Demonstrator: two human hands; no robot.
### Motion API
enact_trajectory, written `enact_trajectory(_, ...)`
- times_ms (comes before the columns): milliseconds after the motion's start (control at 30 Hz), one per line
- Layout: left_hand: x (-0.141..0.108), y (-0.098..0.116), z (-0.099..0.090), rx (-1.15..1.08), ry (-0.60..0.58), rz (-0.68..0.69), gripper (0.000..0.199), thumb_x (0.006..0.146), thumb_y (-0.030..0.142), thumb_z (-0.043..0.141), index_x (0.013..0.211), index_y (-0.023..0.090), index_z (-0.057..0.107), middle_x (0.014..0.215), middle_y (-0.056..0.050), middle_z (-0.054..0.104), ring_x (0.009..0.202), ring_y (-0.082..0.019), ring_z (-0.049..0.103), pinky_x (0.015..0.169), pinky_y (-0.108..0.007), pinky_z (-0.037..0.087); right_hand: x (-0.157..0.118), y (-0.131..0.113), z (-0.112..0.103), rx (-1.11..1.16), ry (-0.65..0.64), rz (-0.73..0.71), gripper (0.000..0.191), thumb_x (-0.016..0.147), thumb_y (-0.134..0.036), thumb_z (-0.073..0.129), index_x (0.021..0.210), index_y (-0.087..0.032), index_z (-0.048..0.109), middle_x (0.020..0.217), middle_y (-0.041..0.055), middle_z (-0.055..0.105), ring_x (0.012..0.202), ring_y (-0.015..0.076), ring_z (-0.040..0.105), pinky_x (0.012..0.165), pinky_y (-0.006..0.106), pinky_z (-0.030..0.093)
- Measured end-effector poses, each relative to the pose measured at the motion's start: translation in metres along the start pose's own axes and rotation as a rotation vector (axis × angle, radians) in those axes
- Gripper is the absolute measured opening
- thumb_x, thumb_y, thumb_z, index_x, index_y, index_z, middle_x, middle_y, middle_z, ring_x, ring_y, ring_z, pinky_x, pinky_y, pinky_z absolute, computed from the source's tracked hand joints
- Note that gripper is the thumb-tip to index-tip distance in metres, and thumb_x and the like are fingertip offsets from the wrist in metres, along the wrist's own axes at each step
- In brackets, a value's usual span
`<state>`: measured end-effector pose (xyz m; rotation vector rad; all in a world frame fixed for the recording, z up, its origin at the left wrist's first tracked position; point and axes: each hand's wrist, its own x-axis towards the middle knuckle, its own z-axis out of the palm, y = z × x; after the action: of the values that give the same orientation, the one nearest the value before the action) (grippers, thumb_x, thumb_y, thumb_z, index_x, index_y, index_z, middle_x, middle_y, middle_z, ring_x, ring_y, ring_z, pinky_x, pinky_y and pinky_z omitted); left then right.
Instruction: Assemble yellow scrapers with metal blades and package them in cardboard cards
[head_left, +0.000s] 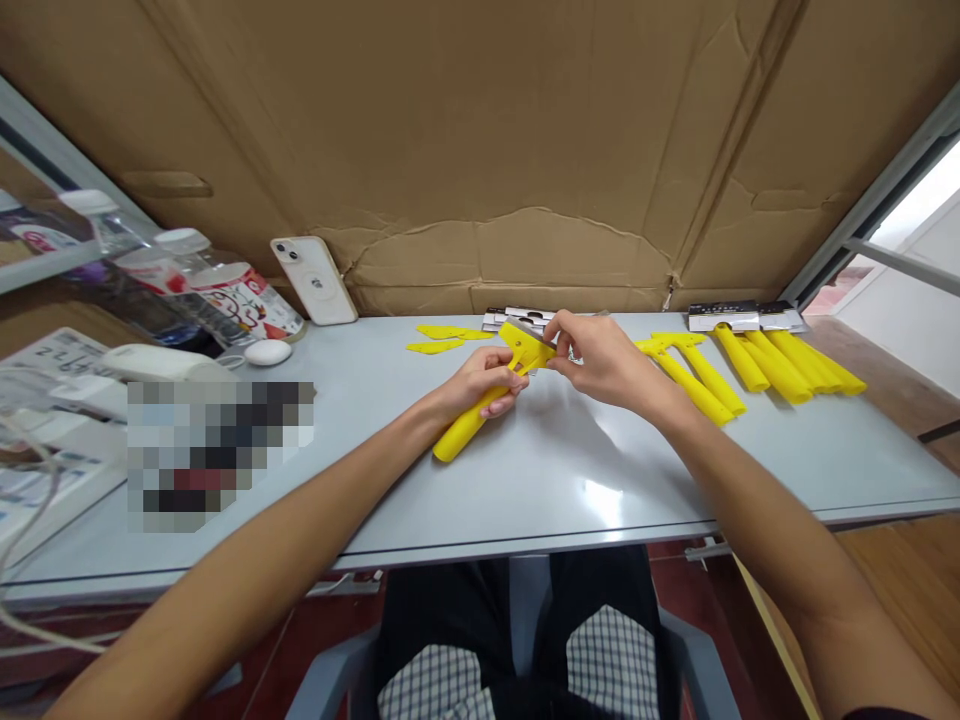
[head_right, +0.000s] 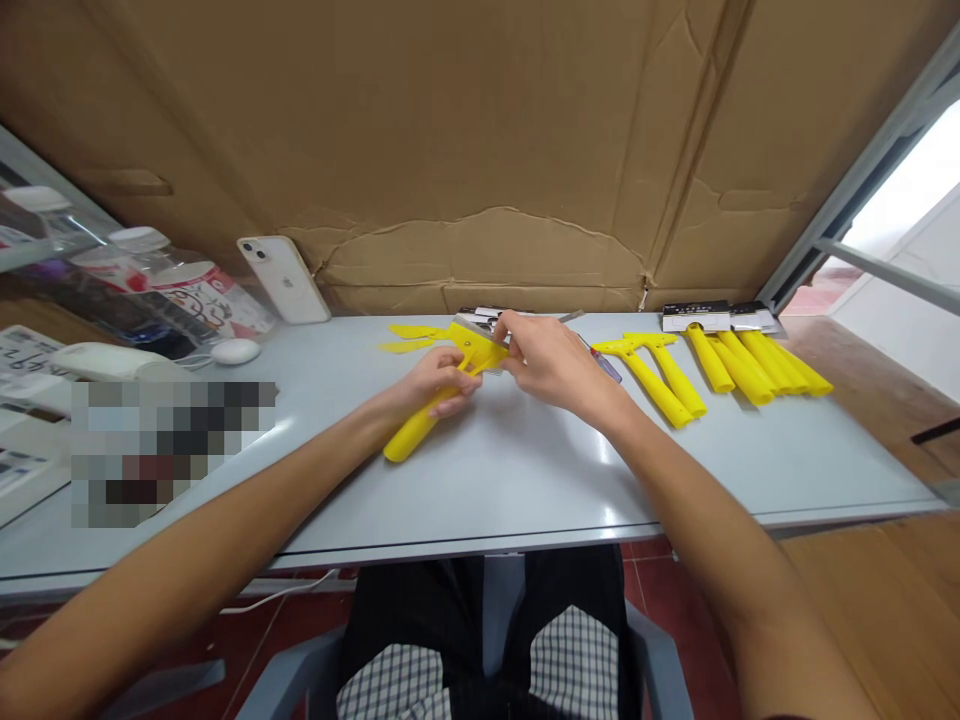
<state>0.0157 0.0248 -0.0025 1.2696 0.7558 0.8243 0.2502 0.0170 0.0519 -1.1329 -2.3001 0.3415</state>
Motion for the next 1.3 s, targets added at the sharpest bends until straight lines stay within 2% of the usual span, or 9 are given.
enact_trajectory(200, -0.001, 0.003, 0.004, -0.014, 0.006, 0.005, 0.027, 0.069, 0.025, 0.082, 0.071, 0.018, 0.056, 0.062, 0.001, 0.062, 0.032, -0.007, 0.046, 0.030, -0.020, 0.028, 0.004, 0.003, 0.003, 0.207, 0.020, 0.091, 0.019, 0.088, -0.009, 0.073, 0.096, -0.023, 0.062, 0.083, -0.0001, 0.074, 0.078, 0.0181, 0.068, 0.071, 0.030, 0.046)
enact_trajectory(433, 0.002, 0.002, 0.004, -0.051, 0.008, 0.004, 0.029, 0.066, 0.024, 0.081, 0.070, 0.019, 0.053, 0.059, 0.002, 0.060, 0.031, -0.007, 0.044, 0.029, -0.020, 0.027, 0.008, 0.009, 0.008, 0.324, 0.026, 0.209, 0.017, 0.085, -0.018, 0.077, 0.095, -0.023, 0.064, 0.082, 0.0006, 0.071, 0.071, 0.0172, 0.064, 0.066, 0.031, 0.048)
enact_trajectory(500, 0.002, 0.001, 0.004, -0.063, 0.007, 0.005, 0.027, 0.066, 0.024, 0.080, 0.070, 0.018, 0.054, 0.058, 0.002, 0.060, 0.031, -0.007, 0.044, 0.029, -0.020, 0.027, 0.009, 0.012, 0.011, 0.348, 0.037, 0.240, 0.020, 0.084, -0.021, 0.079, 0.097, -0.022, 0.065, 0.089, 0.0020, 0.072, 0.072, 0.0168, 0.063, 0.065, 0.030, 0.048)
enact_trajectory(600, 0.004, 0.000, 0.004, -0.079, -0.011, 0.011, 0.024, 0.067, 0.025, 0.079, 0.070, 0.017, 0.057, 0.056, 0.003, 0.057, 0.031, -0.006, 0.041, 0.029, -0.020, 0.027, 0.010, 0.016, 0.016, 0.399, 0.075, 0.298, 0.025, 0.082, -0.026, 0.083, 0.103, -0.023, 0.068, 0.114, 0.0063, 0.074, 0.078, 0.0166, 0.065, 0.064, 0.030, 0.049)
enact_trajectory(667, 0.004, -0.001, 0.004, -0.098, -0.023, 0.015, 0.024, 0.067, 0.026, 0.079, 0.071, 0.016, 0.057, 0.055, 0.004, 0.055, 0.030, -0.005, 0.039, 0.029, -0.019, 0.028, 0.011, 0.019, 0.019, 0.502, 0.037, 0.329, 0.027, 0.083, -0.027, 0.083, 0.108, -0.023, 0.072, 0.121, 0.0075, 0.074, 0.081, 0.0170, 0.067, 0.063, 0.029, 0.050)
enact_trajectory(767, 0.004, -0.003, 0.005, -0.138, -0.022, 0.014, 0.026, 0.067, 0.027, 0.080, 0.072, 0.017, 0.056, 0.057, 0.005, 0.056, 0.031, -0.004, 0.037, 0.029, -0.019, 0.027, 0.012, 0.023, 0.021, 0.664, -0.069, 0.333, 0.019, 0.085, -0.027, 0.080, 0.103, -0.021, 0.077, 0.104, 0.0071, 0.077, 0.079, 0.0175, 0.066, 0.061, 0.029, 0.051)
enact_trajectory(833, 0.004, -0.004, 0.005, -0.155, -0.021, 0.013, 0.027, 0.067, 0.027, 0.080, 0.074, 0.017, 0.057, 0.057, 0.005, 0.056, 0.030, -0.004, 0.036, 0.029, -0.018, 0.027, 0.013, 0.023, 0.020, 0.728, -0.093, 0.344, 0.014, 0.084, -0.025, 0.081, 0.096, -0.020, 0.080, 0.094, 0.0064, 0.076, 0.079, 0.0174, 0.065, 0.063, 0.029, 0.052)
enact_trajectory(933, 0.005, -0.006, 0.003, -0.165, -0.033, 0.006, 0.025, 0.069, 0.028, 0.079, 0.074, 0.017, 0.057, 0.055, 0.006, 0.054, 0.029, -0.004, 0.034, 0.028, -0.018, 0.026, 0.013, 0.023, 0.019, 0.795, -0.097, 0.368, 0.011, 0.081, -0.023, 0.083, 0.091, -0.020, 0.081, 0.092, 0.0066, 0.076, 0.081, 0.0170, 0.066, 0.065, 0.028, 0.053)
enact_trajectory(1300, 0.009, -0.011, -0.002, -0.149, -0.097, -0.047, 0.025, 0.071, 0.032, 0.076, 0.069, 0.020, 0.054, 0.043, 0.007, 0.045, 0.026, -0.005, 0.028, 0.027, -0.018, 0.026, 0.014, 0.016, 0.034, 0.783, 0.031, 0.416, 0.009, 0.081, -0.015, 0.079, 0.089, -0.017, 0.078, 0.079, 0.0030, 0.069, 0.067, 0.0134, 0.060, 0.059, 0.027, 0.049)
